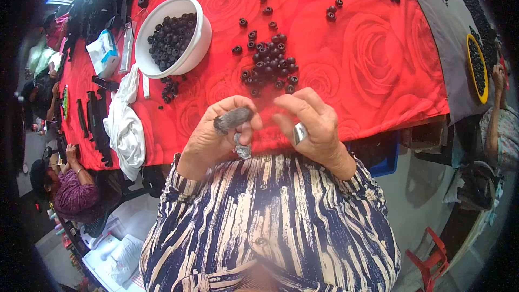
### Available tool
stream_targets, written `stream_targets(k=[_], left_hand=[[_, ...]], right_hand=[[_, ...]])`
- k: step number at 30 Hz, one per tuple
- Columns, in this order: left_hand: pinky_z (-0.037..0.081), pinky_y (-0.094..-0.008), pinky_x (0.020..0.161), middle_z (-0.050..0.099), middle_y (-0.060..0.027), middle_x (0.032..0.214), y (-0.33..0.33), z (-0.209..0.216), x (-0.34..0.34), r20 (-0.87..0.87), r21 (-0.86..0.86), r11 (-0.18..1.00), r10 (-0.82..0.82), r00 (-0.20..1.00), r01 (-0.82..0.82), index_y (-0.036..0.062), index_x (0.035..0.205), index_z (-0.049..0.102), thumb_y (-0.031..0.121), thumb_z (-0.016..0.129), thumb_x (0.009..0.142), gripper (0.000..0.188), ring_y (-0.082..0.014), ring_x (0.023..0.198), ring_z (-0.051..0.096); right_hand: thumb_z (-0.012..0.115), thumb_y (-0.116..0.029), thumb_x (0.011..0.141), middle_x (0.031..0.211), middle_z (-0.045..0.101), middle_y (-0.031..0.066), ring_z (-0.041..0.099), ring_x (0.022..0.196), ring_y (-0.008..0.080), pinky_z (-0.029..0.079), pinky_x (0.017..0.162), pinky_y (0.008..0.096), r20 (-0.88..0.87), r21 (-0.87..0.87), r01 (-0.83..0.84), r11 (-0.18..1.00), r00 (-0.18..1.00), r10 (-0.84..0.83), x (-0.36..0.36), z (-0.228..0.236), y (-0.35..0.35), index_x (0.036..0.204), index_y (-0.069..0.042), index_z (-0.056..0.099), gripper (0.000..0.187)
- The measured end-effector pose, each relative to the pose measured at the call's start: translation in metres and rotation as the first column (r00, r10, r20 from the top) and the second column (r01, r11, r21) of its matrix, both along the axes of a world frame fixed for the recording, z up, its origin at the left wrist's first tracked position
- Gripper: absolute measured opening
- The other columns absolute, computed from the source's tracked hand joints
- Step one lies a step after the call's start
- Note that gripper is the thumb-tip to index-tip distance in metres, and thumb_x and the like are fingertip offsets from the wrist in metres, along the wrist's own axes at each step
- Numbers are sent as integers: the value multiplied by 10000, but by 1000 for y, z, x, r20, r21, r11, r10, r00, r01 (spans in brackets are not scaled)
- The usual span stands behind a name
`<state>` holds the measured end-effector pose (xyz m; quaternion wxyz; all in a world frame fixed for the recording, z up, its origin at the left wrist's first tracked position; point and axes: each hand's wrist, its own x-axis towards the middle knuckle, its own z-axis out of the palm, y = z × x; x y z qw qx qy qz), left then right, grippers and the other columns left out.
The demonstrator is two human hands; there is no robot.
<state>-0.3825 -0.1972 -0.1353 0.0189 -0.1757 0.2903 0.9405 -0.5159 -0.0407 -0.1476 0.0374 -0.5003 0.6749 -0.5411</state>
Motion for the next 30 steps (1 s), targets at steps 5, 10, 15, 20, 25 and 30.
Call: stream_targets(k=[5,10,15,20,25,30], left_hand=[[459,-186,628,605,-35,934,16,-2,7,77,-14,993,121,990,-120,32,1051,573,-76,542,842,237,-60,756,541],[453,-168,629,594,3,903,25,3,7,134,-37,999,27,991,-22,23,1035,575,-95,563,810,254,-33,753,528],[425,-163,567,598,22,795,17,5,21,222,-199,953,-182,958,227,45,922,616,-14,579,837,111,-29,666,529],[411,-177,549,604,-2,751,24,12,23,200,-45,974,-210,957,223,31,894,641,93,589,865,86,-48,644,545],[469,-257,670,632,-40,876,30,9,29,134,117,992,-70,989,55,39,976,633,156,620,850,172,-114,764,592],[520,-345,782,646,-80,1008,25,-3,32,48,178,973,-158,986,147,61,1032,624,208,645,842,241,-172,878,631]], right_hand=[[747,-2,683,864,572,97,562,658,144,440,549,242,69,-59,-54,997,996,58,14,8,-7,1013,3,631,350],[744,12,643,818,568,98,601,683,182,485,583,281,63,-117,-92,989,993,100,24,5,-16,968,-13,640,342],[740,-14,675,763,564,84,572,613,173,456,554,278,272,-66,-403,913,873,405,15,15,-5,956,-2,638,299],[741,-27,692,782,583,102,558,630,135,416,506,230,332,-47,-515,856,800,499,14,20,1,958,34,647,288],[763,-20,684,764,591,100,558,597,164,417,489,254,8,-174,-251,952,966,257,30,20,2,977,32,647,320],[776,-14,641,725,576,85,543,549,175,408,458,276,-60,-207,-263,942,965,256,28,19,2,963,34,649,349]])
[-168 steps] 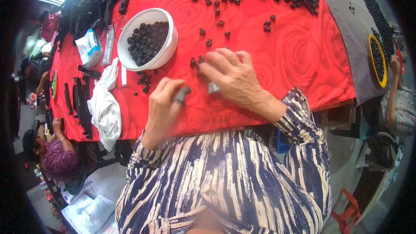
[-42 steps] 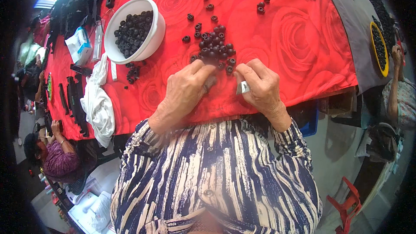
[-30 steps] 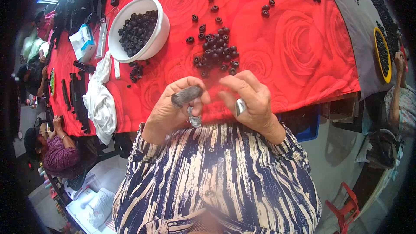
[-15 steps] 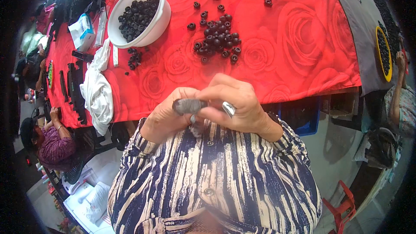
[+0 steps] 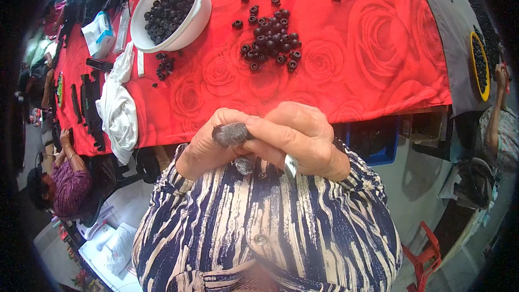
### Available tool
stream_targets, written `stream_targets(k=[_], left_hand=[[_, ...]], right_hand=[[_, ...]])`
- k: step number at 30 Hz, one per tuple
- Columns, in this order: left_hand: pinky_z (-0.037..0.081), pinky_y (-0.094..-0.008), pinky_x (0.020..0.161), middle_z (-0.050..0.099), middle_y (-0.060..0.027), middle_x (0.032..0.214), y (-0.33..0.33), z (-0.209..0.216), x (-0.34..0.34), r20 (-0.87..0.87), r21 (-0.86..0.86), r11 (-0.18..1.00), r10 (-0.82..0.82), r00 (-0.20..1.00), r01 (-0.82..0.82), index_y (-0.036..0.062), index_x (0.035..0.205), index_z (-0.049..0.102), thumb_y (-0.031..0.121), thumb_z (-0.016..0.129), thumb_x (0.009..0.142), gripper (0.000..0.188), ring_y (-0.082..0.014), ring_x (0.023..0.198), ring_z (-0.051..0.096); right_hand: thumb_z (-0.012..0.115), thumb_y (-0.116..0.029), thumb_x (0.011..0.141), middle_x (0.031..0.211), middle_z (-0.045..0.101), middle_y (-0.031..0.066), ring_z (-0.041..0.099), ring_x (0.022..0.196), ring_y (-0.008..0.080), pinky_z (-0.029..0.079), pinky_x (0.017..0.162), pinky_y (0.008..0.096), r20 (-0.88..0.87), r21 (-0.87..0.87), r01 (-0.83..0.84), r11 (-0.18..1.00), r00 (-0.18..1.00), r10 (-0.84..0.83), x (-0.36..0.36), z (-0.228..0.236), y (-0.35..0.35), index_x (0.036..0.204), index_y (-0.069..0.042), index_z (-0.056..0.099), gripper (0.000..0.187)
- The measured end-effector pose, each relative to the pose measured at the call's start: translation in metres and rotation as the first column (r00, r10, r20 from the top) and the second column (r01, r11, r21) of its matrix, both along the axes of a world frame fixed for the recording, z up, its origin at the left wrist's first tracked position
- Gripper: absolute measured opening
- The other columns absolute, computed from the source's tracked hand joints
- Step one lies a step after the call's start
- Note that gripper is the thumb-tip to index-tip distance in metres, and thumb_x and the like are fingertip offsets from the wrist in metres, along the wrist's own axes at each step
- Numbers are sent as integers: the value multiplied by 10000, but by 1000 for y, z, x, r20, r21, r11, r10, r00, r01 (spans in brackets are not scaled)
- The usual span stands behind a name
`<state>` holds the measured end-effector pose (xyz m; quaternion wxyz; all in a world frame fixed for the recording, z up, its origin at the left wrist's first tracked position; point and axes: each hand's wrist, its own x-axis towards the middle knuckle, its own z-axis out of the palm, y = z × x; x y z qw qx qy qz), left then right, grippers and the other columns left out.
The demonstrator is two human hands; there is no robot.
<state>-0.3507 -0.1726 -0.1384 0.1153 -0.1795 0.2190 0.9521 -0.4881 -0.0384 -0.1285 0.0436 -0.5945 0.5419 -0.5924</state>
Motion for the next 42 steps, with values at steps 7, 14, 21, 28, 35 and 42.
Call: stream_targets(k=[7,14,21,28,35,42], left_hand=[[530,-339,751,640,-81,982,9,14,-7,-94,-104,990,84,992,-93,32,1041,626,253,635,851,292,-176,852,638],[527,-299,739,629,-73,951,15,16,-11,-1,-130,976,179,984,-177,10,1024,621,239,639,854,286,-171,819,641],[452,-232,712,623,-61,901,12,15,-13,-55,-82,959,269,962,-273,-32,1054,612,89,543,892,213,-113,808,578],[442,-237,726,624,-70,899,11,11,-15,-85,-114,954,270,959,-279,-17,1073,619,93,546,893,224,-115,808,568],[452,-232,743,642,-83,958,14,12,-16,13,-149,939,315,949,-310,-8,1100,614,94,558,894,237,-117,846,587],[448,-230,737,637,-70,940,15,11,-19,-62,-187,933,301,952,-307,-8,1107,610,99,572,890,245,-104,828,574]], right_hand=[[788,0,596,748,554,56,470,501,118,324,408,261,-285,-302,108,947,938,-198,-4,-8,-6,939,63,640,379],[776,18,602,754,566,57,460,492,109,315,409,260,-306,-308,138,941,922,-236,-5,-12,-5,928,50,638,355],[768,-129,663,774,574,117,519,525,225,410,474,319,-48,84,110,990,993,-106,-6,0,4,969,19,563,397],[553,-113,825,948,539,164,556,755,226,431,618,312,414,385,-218,897,909,44,-19,2,25,1155,52,488,375],[613,-107,841,835,591,137,600,694,228,454,597,319,380,486,-88,869,917,-120,-15,9,16,1127,9,544,317],[606,-87,846,807,598,160,620,679,287,466,583,336,314,474,24,880,929,-194,-17,6,14,1058,21,569,241]])
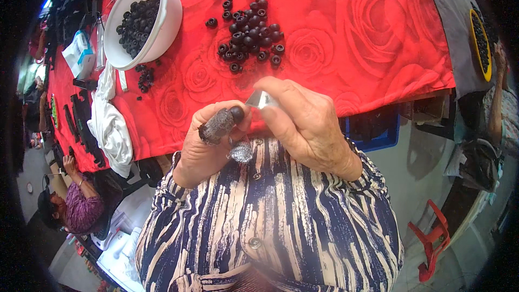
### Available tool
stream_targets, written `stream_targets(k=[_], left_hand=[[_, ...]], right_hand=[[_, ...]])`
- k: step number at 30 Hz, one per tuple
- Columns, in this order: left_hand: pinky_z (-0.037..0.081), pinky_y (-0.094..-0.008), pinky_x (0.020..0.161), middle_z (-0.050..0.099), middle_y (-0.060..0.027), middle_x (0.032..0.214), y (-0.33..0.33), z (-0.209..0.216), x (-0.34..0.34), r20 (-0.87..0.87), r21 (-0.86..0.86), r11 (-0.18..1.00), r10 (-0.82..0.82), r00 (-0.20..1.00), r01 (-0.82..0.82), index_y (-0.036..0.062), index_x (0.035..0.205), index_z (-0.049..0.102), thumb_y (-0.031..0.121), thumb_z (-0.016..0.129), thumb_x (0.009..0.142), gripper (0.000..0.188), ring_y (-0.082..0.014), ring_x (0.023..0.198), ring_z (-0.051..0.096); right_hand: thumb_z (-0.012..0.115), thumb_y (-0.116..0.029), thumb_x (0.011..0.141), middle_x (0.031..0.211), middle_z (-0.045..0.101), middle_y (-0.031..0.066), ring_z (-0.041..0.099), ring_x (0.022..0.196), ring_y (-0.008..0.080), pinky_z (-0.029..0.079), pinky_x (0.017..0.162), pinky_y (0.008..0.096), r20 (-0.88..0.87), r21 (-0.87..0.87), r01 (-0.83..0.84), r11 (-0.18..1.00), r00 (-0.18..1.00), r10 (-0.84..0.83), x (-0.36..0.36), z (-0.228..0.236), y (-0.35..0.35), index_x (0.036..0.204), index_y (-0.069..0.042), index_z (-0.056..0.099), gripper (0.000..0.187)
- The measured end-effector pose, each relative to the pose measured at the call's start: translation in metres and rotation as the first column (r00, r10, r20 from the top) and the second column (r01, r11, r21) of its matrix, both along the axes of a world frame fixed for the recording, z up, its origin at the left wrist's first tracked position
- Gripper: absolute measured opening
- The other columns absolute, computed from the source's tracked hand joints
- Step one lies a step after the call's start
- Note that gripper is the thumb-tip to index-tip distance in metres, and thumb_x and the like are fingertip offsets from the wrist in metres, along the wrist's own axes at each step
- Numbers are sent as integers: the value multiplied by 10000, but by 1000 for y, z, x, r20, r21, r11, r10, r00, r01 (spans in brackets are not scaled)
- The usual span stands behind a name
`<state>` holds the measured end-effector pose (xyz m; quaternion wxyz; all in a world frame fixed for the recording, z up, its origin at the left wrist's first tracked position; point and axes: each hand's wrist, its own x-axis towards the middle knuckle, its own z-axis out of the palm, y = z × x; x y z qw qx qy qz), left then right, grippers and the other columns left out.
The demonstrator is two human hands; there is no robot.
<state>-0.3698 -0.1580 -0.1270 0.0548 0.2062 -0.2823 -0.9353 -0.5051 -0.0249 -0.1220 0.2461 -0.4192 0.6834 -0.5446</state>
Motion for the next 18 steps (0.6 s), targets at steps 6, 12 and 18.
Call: stream_targets(k=[6,12,18], left_hand=[[445,-239,735,633,-74,942,0,-3,-1,43,-28,1000,6,999,-5,0,1112,614,103,579,886,251,-110,826,568],[448,-247,737,635,-77,951,1,-5,-3,21,-25,999,23,1000,-22,3,1115,614,103,575,888,251,-115,832,572],[451,-249,763,635,-66,946,2,-4,-4,62,-7,999,32,998,-31,0,1107,617,111,575,891,246,-114,842,572]], right_hand=[[602,-95,850,771,590,152,598,653,307,454,563,357,-148,-47,-5,999,989,-2,-1,-7,-5,973,18,580,168],[614,-102,843,774,591,155,600,660,309,455,562,361,-117,-34,-9,999,993,5,-3,-6,-5,966,18,577,175],[625,-99,835,774,590,156,601,657,305,455,558,356,-107,-29,-36,999,994,33,-5,-8,-4,971,16,577,185]])
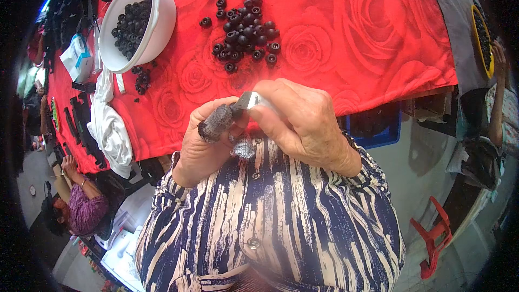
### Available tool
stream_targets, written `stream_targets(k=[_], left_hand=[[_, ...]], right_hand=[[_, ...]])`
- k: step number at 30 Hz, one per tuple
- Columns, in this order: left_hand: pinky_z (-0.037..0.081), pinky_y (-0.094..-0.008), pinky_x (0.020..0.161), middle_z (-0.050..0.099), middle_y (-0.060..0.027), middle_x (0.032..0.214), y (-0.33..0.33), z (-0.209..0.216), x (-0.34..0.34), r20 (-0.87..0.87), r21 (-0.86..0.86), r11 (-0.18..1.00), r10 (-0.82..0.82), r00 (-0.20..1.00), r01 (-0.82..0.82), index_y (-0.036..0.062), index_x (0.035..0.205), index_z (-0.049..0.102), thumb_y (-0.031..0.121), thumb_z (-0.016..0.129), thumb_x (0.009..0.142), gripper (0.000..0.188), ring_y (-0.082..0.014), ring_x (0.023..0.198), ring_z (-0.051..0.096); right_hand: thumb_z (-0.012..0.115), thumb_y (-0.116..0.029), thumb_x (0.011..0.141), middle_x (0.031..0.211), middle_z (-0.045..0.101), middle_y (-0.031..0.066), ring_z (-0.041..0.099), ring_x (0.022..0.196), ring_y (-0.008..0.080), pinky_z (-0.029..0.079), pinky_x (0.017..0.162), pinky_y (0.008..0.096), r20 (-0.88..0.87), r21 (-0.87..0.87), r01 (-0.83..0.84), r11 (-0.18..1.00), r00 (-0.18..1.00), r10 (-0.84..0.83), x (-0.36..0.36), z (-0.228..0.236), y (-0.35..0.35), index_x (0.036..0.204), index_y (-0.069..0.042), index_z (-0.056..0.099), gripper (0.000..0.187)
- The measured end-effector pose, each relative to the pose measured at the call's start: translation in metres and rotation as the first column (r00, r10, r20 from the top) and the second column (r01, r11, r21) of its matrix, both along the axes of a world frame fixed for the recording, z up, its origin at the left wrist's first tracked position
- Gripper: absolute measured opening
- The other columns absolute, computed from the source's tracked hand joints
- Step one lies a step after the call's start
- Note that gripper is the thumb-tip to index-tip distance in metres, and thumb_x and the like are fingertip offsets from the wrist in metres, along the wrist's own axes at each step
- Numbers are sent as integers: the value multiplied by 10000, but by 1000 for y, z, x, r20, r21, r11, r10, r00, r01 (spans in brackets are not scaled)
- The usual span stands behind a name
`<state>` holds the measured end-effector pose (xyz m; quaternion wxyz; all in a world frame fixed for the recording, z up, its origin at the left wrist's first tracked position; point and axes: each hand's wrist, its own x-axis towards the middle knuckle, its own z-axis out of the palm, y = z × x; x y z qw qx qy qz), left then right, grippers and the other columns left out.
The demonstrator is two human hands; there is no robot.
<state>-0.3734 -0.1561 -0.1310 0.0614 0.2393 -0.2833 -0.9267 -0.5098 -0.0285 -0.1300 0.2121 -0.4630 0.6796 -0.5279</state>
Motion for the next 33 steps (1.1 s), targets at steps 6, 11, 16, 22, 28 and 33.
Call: stream_targets(k=[6,11,16,22,28,33], left_hand=[[444,-237,759,630,-44,955,-2,-1,-1,-33,19,1000,-18,999,18,-2,1089,625,119,583,890,236,-97,851,565],[444,-224,748,631,-26,962,-1,-3,-1,4,-4,1000,22,1000,-22,11,1067,636,124,595,889,215,-73,841,559],[445,-222,711,638,-10,914,-3,5,-6,119,86,996,-24,993,13,12,1053,641,126,598,887,205,-68,804,557],[465,-274,833,650,-48,997,-11,-10,4,68,83,996,-33,997,27,31,1043,628,185,621,871,231,-112,919,602],[405,-197,650,598,16,836,-9,8,-5,161,110,992,-77,984,60,19,974,643,146,556,905,168,-46,721,507],[411,-197,652,580,17,820,-15,-2,2,127,194,961,-222,967,196,28,949,623,144,543,907,147,-49,722,511]], right_hand=[[635,-85,819,769,590,152,598,648,299,456,554,352,0,14,-38,999,999,38,-4,0,-1,969,18,580,190],[655,-78,792,738,583,142,596,637,291,456,547,355,-15,-2,-75,997,997,75,-9,-3,-3,952,16,587,197],[633,-60,807,689,554,111,534,568,201,411,527,298,-129,25,-263,964,956,264,-4,-5,-1,920,39,585,158],[590,-64,846,765,569,74,491,596,112,377,525,238,43,-21,-10,1000,999,11,-7,-4,-1,970,49,583,169],[730,2,686,752,576,72,492,570,118,361,496,245,-60,-114,-35,993,998,29,2,-6,-14,1004,33,609,341],[740,-9,703,679,597,79,529,568,139,388,499,256,56,-278,-151,949,983,173,-3,-16,-17,954,50,631,280]])
